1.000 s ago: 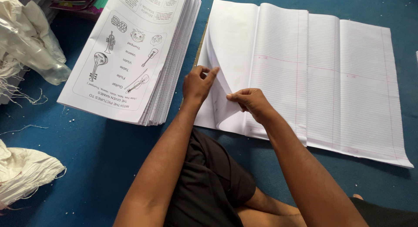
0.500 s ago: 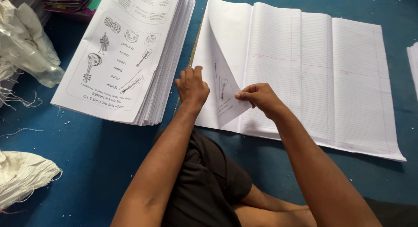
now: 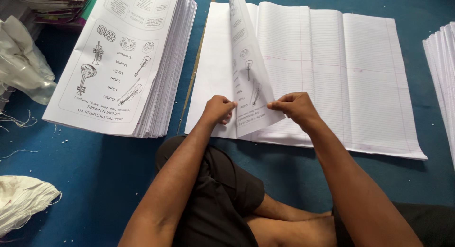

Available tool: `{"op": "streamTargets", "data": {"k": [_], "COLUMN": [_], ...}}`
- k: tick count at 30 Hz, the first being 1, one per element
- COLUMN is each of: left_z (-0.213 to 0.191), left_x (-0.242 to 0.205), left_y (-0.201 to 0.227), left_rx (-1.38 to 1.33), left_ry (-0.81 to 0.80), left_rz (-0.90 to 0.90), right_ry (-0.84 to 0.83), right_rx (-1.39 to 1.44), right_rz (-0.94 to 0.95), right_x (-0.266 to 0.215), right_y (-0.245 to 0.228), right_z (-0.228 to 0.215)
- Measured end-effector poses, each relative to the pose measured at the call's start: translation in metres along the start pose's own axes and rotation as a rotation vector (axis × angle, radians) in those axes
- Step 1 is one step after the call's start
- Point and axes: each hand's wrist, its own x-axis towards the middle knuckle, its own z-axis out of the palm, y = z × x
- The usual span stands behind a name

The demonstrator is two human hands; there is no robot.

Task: The person sits on the floor and assembles notebooks by inserting printed pages into lined booklets. They repeatedly pick up a printed page, fold it, and insert it into the center of a booklet, then place the assembled unit into a stack.

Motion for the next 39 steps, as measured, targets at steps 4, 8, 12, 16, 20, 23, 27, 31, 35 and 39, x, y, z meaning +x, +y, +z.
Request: {"op": "streamTargets", "data": {"k": [4,8,12,16,20,23,27,31,35,39], "left_z": [0.002,0.003,0.007,0.013,0.019,0.023,0.036,0.055,0.07,0.08], "left_x": [-0.001,-0.003,-0.004,-0.004,-0.005,-0.005,-0.003,-0.002,-0.001,0.003], "left_y": [0.001,0.001,0.001,0.003,0.006,0.006,0.007,0.01,0.011,0.005], "left_rx": [-0.179,-0.194,-0.202,-0.227,-0.195,-0.224,-0.275,-0.214,-0.196,-0.219], "left_ry": [-0.034,-0.055,-0.098,-0.125,-0.1,-0.1,-0.104,-0.084,-0.046,-0.022], "left_rz": [-0.107,-0.133,-0.093,-0.11,-0.112,-0.098,-0.077,-0.056,-0.028,0.002], "right_ry": [0.089,0.061,0.038,0.051,0.032,0.018,-0.004,-0.02,-0.016,0.003], "right_rx": [0.04,0.024,-0.036,-0.179,-0.25,-0.265,-0.222,-0.204,-0.185,-0.154], "right_rz": [0.005,0.038,0.089,0.15,0.194,0.23,0.241,0.242,0.272,0.257], "right_x": [-0.002,-0.009,-0.017,-0.021,-0.025,-0.024,-0.02,-0.018,-0.016,-0.018], "right_y": [0.019,0.034,0.043,0.053,0.07,0.084,0.099,0.105,0.106,0.106], "right_z": [-0.019,-0.044,-0.063,-0.077,-0.088,-0.09,-0.09,-0.088,-0.087,-0.087]}}
